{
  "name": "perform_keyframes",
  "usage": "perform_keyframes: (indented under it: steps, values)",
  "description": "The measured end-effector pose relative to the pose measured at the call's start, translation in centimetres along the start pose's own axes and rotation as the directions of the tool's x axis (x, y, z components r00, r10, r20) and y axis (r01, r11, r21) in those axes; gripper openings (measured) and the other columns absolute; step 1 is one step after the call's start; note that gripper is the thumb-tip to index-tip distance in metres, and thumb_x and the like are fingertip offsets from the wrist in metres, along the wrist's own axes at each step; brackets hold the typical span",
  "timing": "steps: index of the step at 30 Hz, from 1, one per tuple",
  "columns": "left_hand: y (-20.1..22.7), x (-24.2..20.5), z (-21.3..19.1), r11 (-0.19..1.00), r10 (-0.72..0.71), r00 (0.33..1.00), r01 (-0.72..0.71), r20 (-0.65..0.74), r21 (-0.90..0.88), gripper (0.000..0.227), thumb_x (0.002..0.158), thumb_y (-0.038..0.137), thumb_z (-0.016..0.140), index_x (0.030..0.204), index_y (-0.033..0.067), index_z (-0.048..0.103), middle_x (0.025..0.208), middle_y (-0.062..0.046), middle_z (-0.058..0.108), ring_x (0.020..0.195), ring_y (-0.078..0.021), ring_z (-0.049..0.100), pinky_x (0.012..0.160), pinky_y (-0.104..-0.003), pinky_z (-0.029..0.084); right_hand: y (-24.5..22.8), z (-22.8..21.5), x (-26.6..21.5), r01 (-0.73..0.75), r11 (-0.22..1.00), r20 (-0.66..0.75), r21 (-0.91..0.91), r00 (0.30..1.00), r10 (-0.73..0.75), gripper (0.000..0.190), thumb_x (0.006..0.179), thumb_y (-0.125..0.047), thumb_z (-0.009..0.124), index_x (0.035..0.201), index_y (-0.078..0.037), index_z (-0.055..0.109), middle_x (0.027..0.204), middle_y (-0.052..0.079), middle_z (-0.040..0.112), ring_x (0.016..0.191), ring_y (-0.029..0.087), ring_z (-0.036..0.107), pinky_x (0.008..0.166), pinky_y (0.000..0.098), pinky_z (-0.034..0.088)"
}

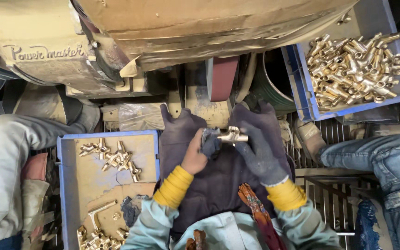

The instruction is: The person repeatedly picks up small brass-colored metal fittings from a blue tray and grinds them against a belt sander. They hold each piece with gloved hands, rotate it to grind different surfaces, and then place the finished piece back into the tray. The process is repeated for multiple items.

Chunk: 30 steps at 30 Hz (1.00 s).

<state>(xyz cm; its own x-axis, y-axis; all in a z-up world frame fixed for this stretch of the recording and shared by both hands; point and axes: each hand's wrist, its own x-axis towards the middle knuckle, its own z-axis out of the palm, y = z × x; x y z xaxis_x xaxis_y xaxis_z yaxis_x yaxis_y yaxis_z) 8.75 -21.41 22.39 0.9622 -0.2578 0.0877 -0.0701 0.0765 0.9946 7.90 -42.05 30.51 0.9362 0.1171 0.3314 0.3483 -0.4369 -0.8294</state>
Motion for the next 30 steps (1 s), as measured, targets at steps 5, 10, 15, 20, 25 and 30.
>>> perform_keyframes:
  steps: [5, 10, 15, 20, 25, 30]
  values:
    - [-4.8, 4.7, -0.6, 0.770, -0.517, 0.854, 0.491, 0.053, -0.407, 0.024, 0.104, 0.023, 0.052, 0.122, 0.0086, 0.060, 0.087, -0.002, 0.062, 0.067, -0.0086, 0.053, 0.057, -0.024, 0.043, 1.0, -1.9, 4.3, 0.245, 0.874, 0.118, -0.420, 0.969, -0.215, 0.033, 0.100, -0.024, 0.060, 0.131, -0.015, 0.056, 0.123, 0.005, 0.065, 0.119, 0.025, 0.056, 0.115, 0.0435, 0.037]
    - [-11.3, 8.9, -0.2, 0.513, -0.638, 0.768, 0.471, 0.048, -0.718, 0.012, 0.103, 0.020, 0.056, 0.109, 0.0099, 0.056, 0.083, -0.003, 0.060, 0.063, -0.0115, 0.051, 0.053, -0.026, 0.041, 9.5, 2.6, 5.1, -0.316, 0.922, 0.185, 0.223, 0.942, 0.278, 0.039, 0.103, -0.011, 0.051, 0.140, -0.002, 0.049, 0.127, 0.014, 0.062, 0.118, 0.021, 0.061, 0.102, 0.0344, 0.050]
    - [-14.8, 9.6, 0.5, 0.416, -0.723, 0.690, 0.473, 0.034, -0.777, 0.014, 0.104, 0.023, 0.055, 0.105, 0.0090, 0.055, 0.079, -0.004, 0.056, 0.058, -0.0106, 0.046, 0.047, -0.025, 0.036, 12.7, 3.9, 5.4, -0.467, 0.875, 0.216, 0.127, 0.874, 0.436, 0.037, 0.102, -0.014, 0.052, 0.137, -0.002, 0.051, 0.117, 0.012, 0.065, 0.101, 0.019, 0.065, 0.090, 0.0325, 0.055]
    - [-17.6, 9.6, 0.6, 0.351, -0.782, 0.623, 0.476, 0.028, -0.806, 0.011, 0.099, 0.016, 0.047, 0.103, 0.0089, 0.055, 0.079, -0.006, 0.058, 0.058, -0.0118, 0.049, 0.047, -0.026, 0.037, 12.1, 4.7, 5.7, -0.657, 0.736, 0.216, 0.163, 0.752, 0.623, 0.038, 0.100, -0.017, 0.053, 0.134, -0.003, 0.051, 0.108, 0.010, 0.069, 0.083, 0.017, 0.068, 0.078, 0.0308, 0.056]
    - [-18.1, 9.9, 0.3, 0.332, -0.797, 0.604, 0.474, 0.027, -0.815, 0.011, 0.099, 0.017, 0.049, 0.102, 0.0092, 0.056, 0.080, -0.006, 0.060, 0.058, -0.0125, 0.050, 0.047, -0.027, 0.038, 12.3, 5.6, 5.6, -0.676, 0.655, 0.210, 0.337, 0.732, 0.648, 0.036, 0.099, -0.022, 0.057, 0.128, -0.001, 0.054, 0.100, 0.008, 0.067, 0.072, 0.017, 0.065, 0.069, 0.0310, 0.055]
    - [-16.0, 10.4, -0.6, 0.362, -0.804, 0.595, 0.503, 0.011, -0.785, 0.019, 0.103, 0.029, 0.057, 0.099, 0.0106, 0.058, 0.075, -0.003, 0.057, 0.056, -0.0094, 0.047, 0.046, -0.023, 0.037, 12.5, 6.5, 5.7, -0.679, 0.589, 0.214, 0.439, 0.715, 0.666, 0.027, 0.103, -0.026, 0.055, 0.112, -0.001, 0.060, 0.083, 0.009, 0.066, 0.064, 0.019, 0.065, 0.064, 0.0321, 0.055]
